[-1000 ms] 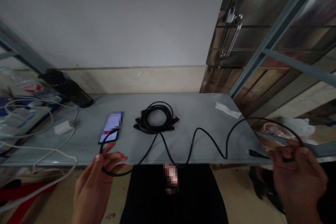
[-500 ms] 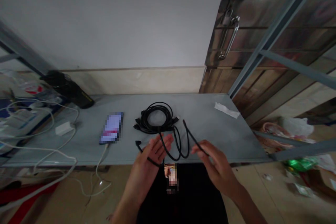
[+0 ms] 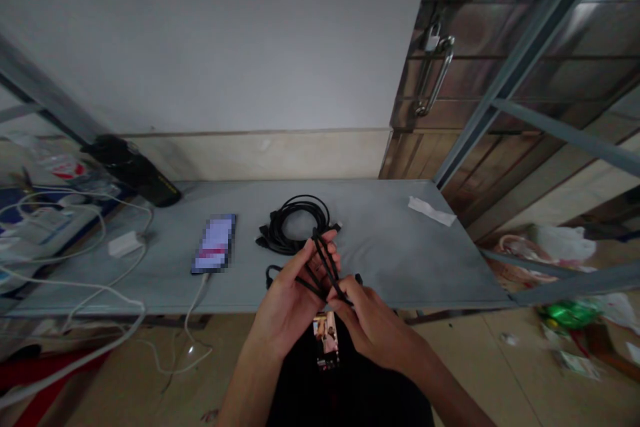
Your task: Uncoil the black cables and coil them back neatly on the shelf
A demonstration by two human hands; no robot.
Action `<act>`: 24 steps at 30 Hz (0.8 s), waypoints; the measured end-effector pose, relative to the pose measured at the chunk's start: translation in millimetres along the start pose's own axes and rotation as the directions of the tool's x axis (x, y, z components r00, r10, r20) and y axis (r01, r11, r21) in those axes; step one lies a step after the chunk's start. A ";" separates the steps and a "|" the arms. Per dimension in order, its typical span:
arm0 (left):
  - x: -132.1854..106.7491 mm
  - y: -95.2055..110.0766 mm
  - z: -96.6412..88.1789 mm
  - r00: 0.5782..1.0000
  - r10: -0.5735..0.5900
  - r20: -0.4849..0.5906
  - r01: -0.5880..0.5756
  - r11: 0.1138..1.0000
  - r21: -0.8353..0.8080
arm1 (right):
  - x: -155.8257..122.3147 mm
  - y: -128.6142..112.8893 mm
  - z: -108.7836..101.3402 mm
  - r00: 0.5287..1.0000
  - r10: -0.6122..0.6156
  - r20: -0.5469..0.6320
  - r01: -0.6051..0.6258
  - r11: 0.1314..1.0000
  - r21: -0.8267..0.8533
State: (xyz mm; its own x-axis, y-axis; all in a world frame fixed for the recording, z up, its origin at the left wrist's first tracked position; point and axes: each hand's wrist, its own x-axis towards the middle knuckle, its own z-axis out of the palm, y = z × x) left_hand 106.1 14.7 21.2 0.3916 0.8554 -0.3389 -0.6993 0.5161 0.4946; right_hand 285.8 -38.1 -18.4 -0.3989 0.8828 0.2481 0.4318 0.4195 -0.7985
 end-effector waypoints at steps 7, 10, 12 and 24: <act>2.4 16.4 14.4 0.990 0.042 0.136 -0.048 0.998 0.045 | 14.4 -3.3 -3.5 0.978 -0.178 -0.112 0.170 0.982 -0.082; 3.9 26.5 18.7 0.973 0.079 0.219 -0.100 0.991 0.091 | 30.7 2.9 -4.7 0.939 -0.327 -0.110 0.308 0.938 -0.159; 7.1 35.4 18.0 0.964 0.093 0.249 -0.142 0.972 0.185 | 45.6 8.2 -7.5 0.929 -0.364 -0.070 0.344 0.917 -0.204; 101.6 91.9 -79.5 0.777 0.620 0.109 -0.316 0.234 0.920 | 162.6 84.3 7.0 0.908 -0.363 0.210 0.413 0.691 -0.593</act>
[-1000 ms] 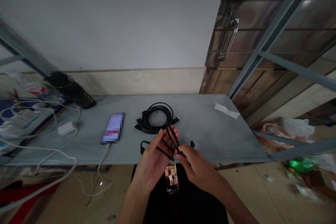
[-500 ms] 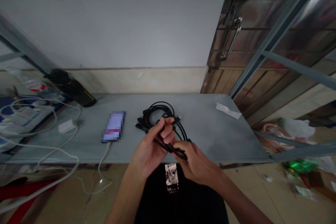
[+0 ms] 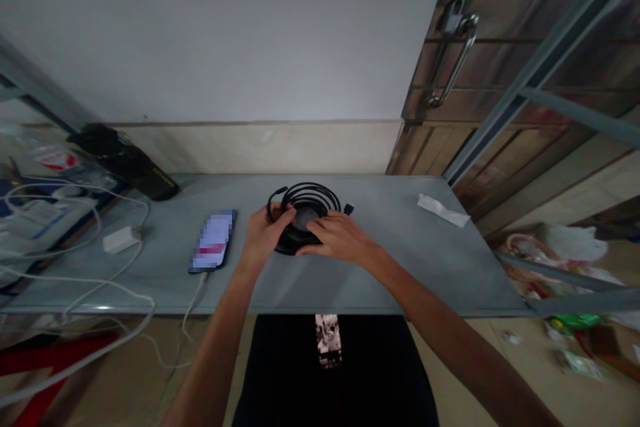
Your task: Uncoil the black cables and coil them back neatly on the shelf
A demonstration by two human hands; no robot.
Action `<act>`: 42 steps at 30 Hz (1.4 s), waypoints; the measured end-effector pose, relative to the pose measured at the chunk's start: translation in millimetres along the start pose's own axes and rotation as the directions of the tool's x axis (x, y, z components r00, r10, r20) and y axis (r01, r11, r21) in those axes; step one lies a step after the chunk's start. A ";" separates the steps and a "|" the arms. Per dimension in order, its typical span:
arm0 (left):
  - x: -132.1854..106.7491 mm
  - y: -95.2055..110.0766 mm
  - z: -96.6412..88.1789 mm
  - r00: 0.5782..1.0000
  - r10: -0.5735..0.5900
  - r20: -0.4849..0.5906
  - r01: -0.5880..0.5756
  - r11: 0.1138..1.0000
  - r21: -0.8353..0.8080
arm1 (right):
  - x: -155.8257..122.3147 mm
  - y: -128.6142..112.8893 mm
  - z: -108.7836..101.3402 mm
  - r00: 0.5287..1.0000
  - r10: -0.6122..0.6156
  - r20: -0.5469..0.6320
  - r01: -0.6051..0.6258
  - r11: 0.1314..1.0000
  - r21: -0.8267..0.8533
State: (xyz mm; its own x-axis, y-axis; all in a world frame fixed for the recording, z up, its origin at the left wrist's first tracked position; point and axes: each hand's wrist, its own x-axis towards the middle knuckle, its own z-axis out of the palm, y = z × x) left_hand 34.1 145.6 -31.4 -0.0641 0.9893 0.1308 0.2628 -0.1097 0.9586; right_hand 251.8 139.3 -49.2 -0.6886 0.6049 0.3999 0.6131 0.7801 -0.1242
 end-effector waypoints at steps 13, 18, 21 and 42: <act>-0.9 -71.9 2.0 0.930 0.288 -0.228 -0.169 0.886 0.431 | -5.8 9.1 33.9 0.998 0.016 -0.055 -0.010 0.994 0.110; -4.3 -67.9 2.6 0.938 0.291 -0.191 -0.184 0.881 0.436 | -5.7 3.6 38.6 1.000 -0.019 0.019 0.017 0.998 0.069; -5.8 -63.0 3.0 0.946 0.269 -0.180 -0.174 0.892 0.417 | -3.6 0.3 40.2 0.997 -0.041 0.064 0.037 0.998 0.052; -18.8 -48.6 8.2 0.728 0.590 0.348 -0.684 0.599 0.417 | -28.4 -15.4 32.0 0.995 0.036 0.089 -0.027 0.994 -0.105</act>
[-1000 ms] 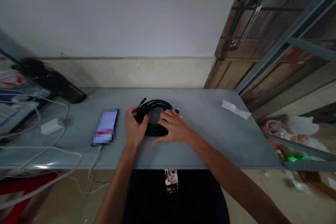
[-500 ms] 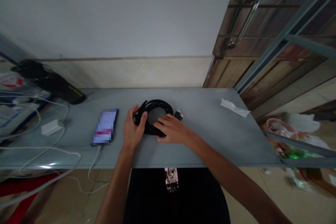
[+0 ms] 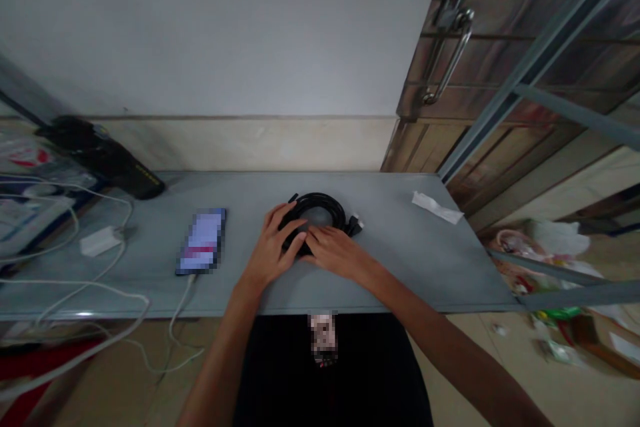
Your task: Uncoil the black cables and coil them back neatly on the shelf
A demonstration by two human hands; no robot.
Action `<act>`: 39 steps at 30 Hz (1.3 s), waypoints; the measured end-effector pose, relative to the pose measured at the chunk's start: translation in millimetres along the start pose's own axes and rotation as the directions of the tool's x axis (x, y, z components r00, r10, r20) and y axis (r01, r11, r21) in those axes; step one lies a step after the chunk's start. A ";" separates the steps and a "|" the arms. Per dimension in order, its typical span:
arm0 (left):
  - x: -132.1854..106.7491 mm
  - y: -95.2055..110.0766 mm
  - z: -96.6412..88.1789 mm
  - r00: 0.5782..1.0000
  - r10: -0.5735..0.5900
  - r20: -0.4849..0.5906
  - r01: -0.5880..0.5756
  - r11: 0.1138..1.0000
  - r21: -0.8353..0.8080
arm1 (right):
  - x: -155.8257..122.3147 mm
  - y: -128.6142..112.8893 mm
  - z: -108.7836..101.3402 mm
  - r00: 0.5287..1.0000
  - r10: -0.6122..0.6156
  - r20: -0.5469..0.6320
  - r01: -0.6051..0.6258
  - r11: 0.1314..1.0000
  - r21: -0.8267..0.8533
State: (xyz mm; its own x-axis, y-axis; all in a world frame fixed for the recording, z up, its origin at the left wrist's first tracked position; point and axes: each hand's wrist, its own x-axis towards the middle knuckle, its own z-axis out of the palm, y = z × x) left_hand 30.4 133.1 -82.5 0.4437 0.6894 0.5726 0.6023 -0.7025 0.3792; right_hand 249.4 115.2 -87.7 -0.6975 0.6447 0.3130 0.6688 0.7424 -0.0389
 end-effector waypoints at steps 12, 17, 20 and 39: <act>-2.5 1.1 3.9 0.983 -0.184 0.019 0.185 0.981 -0.065 | -31.9 56.5 -9.6 0.990 -0.035 -0.136 0.033 0.999 -0.018; -4.1 -4.0 2.8 0.976 -0.211 -0.051 0.206 0.974 -0.090 | -66.7 79.1 -24.5 0.994 0.013 -0.110 -0.008 0.999 0.040; -4.3 -8.1 5.1 0.968 -0.229 -0.101 0.221 0.972 -0.085 | -86.1 90.7 -41.6 0.990 0.078 -0.119 -0.058 0.985 0.159; 1.2 -6.2 1.2 0.945 -0.292 -0.150 0.283 0.956 -0.074 | -101.1 145.7 -31.0 0.495 0.713 -0.497 -0.478 0.701 0.529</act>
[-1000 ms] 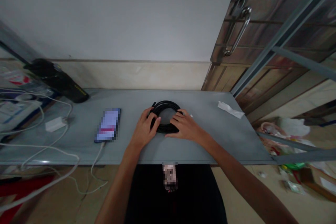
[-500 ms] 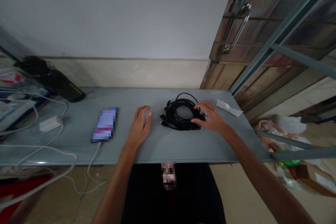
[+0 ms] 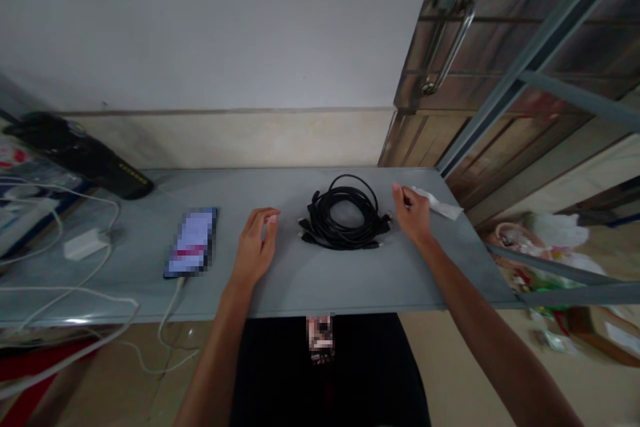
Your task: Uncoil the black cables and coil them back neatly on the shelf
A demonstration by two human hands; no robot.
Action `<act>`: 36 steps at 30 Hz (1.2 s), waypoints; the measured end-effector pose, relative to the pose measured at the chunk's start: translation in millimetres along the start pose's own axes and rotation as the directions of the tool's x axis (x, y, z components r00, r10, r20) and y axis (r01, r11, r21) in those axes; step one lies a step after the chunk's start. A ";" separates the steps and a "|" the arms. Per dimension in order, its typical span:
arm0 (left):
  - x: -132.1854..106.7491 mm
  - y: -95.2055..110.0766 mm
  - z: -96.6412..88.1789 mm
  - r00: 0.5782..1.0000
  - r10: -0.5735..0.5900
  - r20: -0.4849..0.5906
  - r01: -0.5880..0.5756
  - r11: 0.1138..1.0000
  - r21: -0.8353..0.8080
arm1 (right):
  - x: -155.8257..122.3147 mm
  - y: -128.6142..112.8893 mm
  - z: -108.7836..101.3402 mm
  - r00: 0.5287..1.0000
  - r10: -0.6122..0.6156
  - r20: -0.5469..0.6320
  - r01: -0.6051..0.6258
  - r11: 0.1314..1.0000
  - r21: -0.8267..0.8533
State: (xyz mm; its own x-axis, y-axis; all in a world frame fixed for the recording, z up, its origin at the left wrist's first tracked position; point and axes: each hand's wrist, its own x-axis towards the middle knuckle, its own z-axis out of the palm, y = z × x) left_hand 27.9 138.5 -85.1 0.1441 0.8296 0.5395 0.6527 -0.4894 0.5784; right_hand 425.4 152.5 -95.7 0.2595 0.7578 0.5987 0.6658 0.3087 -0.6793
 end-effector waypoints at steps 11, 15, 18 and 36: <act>0.0 4.0 -1.4 1.000 -0.021 0.005 0.021 1.000 0.005 | 3.6 -4.3 -3.7 0.998 0.024 -0.049 -0.024 1.000 0.003; 0.3 2.4 -1.1 1.000 -0.009 0.009 0.009 1.000 0.002 | 4.4 -2.5 -3.8 0.998 0.027 -0.051 -0.027 1.000 0.000; 0.7 1.8 -1.2 1.000 -0.010 0.011 0.010 1.000 0.005 | 4.7 -1.0 -3.7 0.998 0.023 -0.054 -0.024 1.000 -0.007; -0.4 1.0 -1.3 1.000 -0.011 0.003 0.011 1.000 0.002 | 5.0 0.4 -5.9 0.996 0.014 -0.084 -0.015 1.000 -0.018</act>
State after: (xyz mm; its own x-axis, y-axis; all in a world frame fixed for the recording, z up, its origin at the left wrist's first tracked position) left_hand 27.5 137.4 -83.9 0.1391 0.8355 0.5316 0.6557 -0.4799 0.5828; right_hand 431.0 153.0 -90.4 0.3263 0.7113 0.6226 0.6742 0.2866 -0.6807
